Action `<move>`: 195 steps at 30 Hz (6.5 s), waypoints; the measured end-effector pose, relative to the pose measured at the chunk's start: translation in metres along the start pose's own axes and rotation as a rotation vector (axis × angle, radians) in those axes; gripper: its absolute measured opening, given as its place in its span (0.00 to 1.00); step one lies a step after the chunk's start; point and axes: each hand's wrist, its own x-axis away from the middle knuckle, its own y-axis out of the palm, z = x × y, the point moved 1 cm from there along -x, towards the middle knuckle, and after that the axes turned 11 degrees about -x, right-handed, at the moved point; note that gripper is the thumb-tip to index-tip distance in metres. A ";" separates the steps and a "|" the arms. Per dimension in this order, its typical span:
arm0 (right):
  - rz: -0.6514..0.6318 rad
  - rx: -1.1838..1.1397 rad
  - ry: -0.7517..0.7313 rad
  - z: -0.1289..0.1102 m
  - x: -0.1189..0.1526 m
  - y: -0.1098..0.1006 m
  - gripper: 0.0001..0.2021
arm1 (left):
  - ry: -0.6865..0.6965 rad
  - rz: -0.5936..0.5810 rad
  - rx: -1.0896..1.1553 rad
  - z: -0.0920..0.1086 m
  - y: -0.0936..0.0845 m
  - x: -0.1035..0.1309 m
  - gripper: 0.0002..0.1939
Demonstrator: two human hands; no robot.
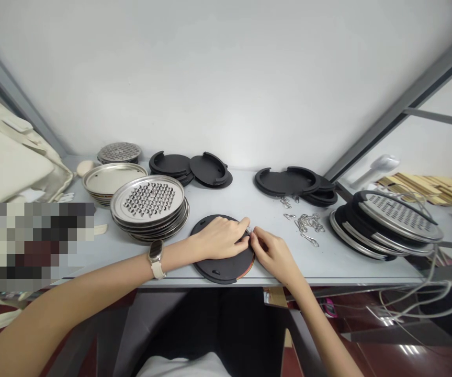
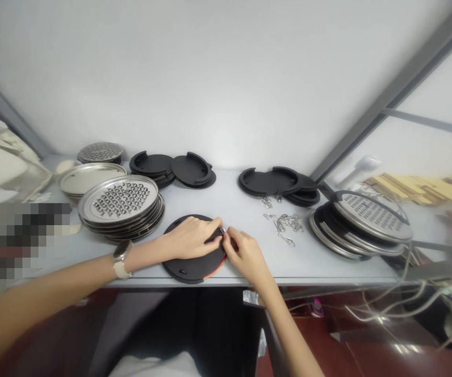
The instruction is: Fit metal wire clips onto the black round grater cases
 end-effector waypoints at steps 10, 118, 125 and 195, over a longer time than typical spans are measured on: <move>0.001 0.005 -0.002 0.000 0.000 0.000 0.13 | -0.008 -0.022 0.009 0.000 -0.001 0.000 0.08; -0.005 -0.021 -0.021 0.005 0.002 0.001 0.14 | 0.024 0.035 0.052 -0.002 0.002 0.000 0.07; -0.001 -0.031 -0.023 0.006 0.002 0.001 0.14 | 0.023 0.035 0.069 -0.001 0.002 0.000 0.07; -0.004 -0.096 0.002 0.003 0.001 0.002 0.15 | 0.009 0.023 0.039 -0.001 0.002 0.001 0.06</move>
